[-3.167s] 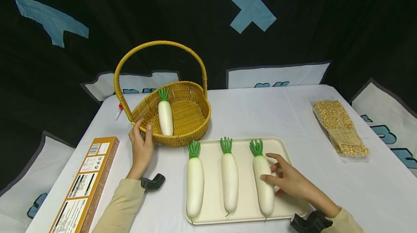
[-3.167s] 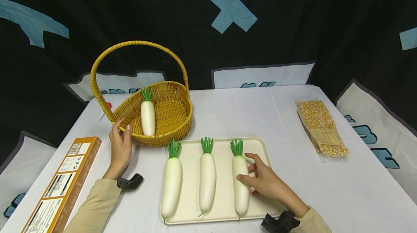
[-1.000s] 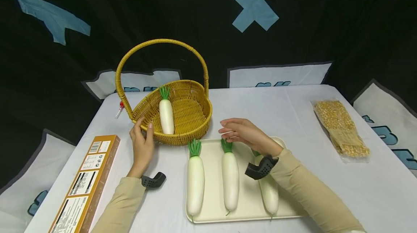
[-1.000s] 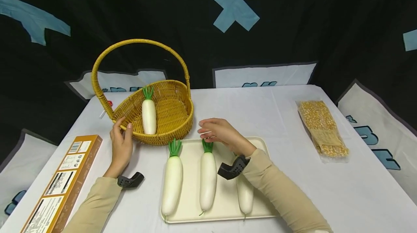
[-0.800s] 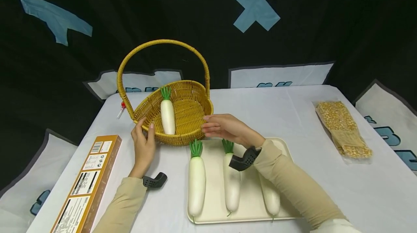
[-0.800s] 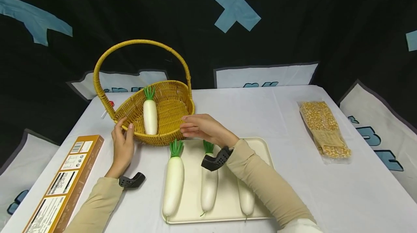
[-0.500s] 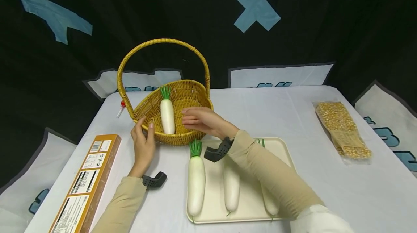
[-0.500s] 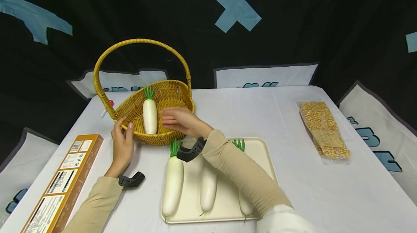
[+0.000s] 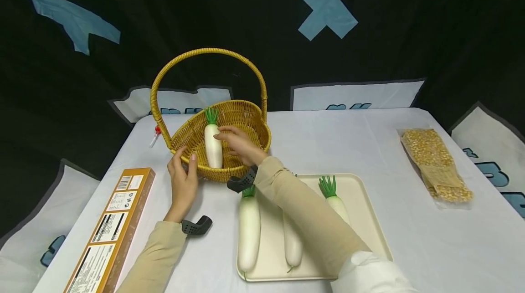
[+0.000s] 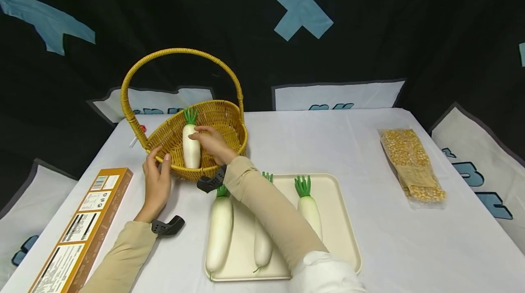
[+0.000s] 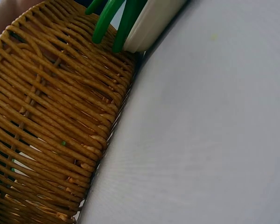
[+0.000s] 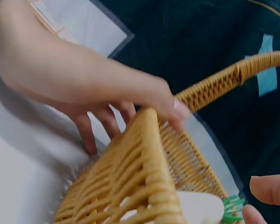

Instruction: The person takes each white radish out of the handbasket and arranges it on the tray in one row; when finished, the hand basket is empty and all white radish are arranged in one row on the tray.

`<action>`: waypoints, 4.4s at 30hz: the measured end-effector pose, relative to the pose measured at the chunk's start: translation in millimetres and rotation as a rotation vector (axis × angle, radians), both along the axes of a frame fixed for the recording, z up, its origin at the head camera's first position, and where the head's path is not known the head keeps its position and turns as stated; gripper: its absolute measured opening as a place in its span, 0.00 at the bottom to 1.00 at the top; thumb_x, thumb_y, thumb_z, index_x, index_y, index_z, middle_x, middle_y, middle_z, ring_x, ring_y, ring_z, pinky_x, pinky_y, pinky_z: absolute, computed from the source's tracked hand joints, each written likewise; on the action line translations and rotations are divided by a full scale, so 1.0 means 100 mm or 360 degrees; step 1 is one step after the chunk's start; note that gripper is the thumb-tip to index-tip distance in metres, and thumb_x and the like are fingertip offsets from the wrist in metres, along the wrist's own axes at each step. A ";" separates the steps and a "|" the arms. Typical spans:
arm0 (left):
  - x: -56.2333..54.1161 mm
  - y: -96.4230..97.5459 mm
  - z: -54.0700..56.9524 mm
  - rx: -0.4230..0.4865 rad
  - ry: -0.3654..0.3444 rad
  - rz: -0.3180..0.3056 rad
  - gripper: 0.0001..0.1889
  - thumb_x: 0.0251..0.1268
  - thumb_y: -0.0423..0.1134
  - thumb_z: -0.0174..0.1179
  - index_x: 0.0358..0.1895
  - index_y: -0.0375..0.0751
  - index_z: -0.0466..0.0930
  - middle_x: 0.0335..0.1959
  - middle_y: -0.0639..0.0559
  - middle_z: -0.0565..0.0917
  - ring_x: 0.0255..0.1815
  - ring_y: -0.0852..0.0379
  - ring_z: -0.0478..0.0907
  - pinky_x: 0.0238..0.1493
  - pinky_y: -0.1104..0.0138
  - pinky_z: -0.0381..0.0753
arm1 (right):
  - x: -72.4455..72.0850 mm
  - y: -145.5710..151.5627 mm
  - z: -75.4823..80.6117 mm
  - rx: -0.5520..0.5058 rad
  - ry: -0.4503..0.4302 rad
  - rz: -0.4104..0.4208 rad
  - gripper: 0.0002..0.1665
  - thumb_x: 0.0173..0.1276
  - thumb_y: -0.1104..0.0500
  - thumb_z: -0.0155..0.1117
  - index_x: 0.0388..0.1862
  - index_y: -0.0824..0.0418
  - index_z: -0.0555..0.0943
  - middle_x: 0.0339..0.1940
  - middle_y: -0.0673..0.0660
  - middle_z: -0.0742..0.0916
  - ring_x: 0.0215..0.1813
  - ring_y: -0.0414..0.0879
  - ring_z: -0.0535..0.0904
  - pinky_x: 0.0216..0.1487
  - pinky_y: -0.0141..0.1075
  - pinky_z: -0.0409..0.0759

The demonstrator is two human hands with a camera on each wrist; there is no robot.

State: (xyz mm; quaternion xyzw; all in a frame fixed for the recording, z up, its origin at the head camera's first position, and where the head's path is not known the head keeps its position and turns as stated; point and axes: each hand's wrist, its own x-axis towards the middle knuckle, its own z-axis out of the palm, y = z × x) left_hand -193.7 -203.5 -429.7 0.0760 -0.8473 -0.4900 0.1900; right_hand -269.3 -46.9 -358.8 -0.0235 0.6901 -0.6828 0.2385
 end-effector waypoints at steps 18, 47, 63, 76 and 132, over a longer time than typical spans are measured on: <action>0.00 0.01 -0.01 -0.0015 0.0008 0.0021 0.28 0.69 0.56 0.39 0.67 0.50 0.52 0.66 0.35 0.51 0.53 0.40 0.60 0.53 0.46 0.60 | -0.09 -0.04 -0.06 0.0212 -0.0126 0.0321 0.29 0.68 0.58 0.47 0.67 0.39 0.62 0.73 0.48 0.59 0.69 0.50 0.56 0.57 0.48 0.65; 0.01 0.02 -0.02 -0.0024 0.0029 0.0020 0.27 0.69 0.55 0.39 0.67 0.50 0.52 0.65 0.34 0.51 0.51 0.40 0.60 0.51 0.48 0.60 | -0.09 -0.09 -0.10 0.0252 -0.0047 0.0369 0.35 0.61 0.68 0.44 0.65 0.42 0.66 0.60 0.58 0.71 0.27 0.44 0.60 0.36 0.38 0.67; 0.01 0.02 0.00 -0.0018 0.0030 0.0023 0.27 0.69 0.55 0.39 0.67 0.49 0.52 0.64 0.34 0.52 0.51 0.40 0.61 0.52 0.47 0.60 | -0.09 -0.09 -0.09 0.0299 0.0004 0.0522 0.37 0.59 0.67 0.48 0.66 0.43 0.64 0.61 0.57 0.69 0.24 0.44 0.59 0.32 0.38 0.68; 0.02 0.02 0.00 -0.0012 0.0034 0.0029 0.27 0.69 0.55 0.40 0.67 0.50 0.53 0.65 0.34 0.51 0.60 0.35 0.58 0.58 0.43 0.57 | -0.09 -0.07 -0.09 0.0224 -0.0040 0.0324 0.37 0.57 0.70 0.49 0.65 0.43 0.66 0.57 0.59 0.72 0.37 0.48 0.70 0.37 0.41 0.76; 0.00 0.02 -0.01 -0.0021 0.0022 0.0024 0.27 0.69 0.56 0.39 0.67 0.50 0.52 0.65 0.35 0.50 0.57 0.39 0.59 0.57 0.43 0.59 | 0.02 0.14 0.06 -0.0410 -0.0019 0.0527 0.33 0.67 0.63 0.53 0.68 0.50 0.55 0.61 0.62 0.68 0.50 0.53 0.76 0.59 0.49 0.70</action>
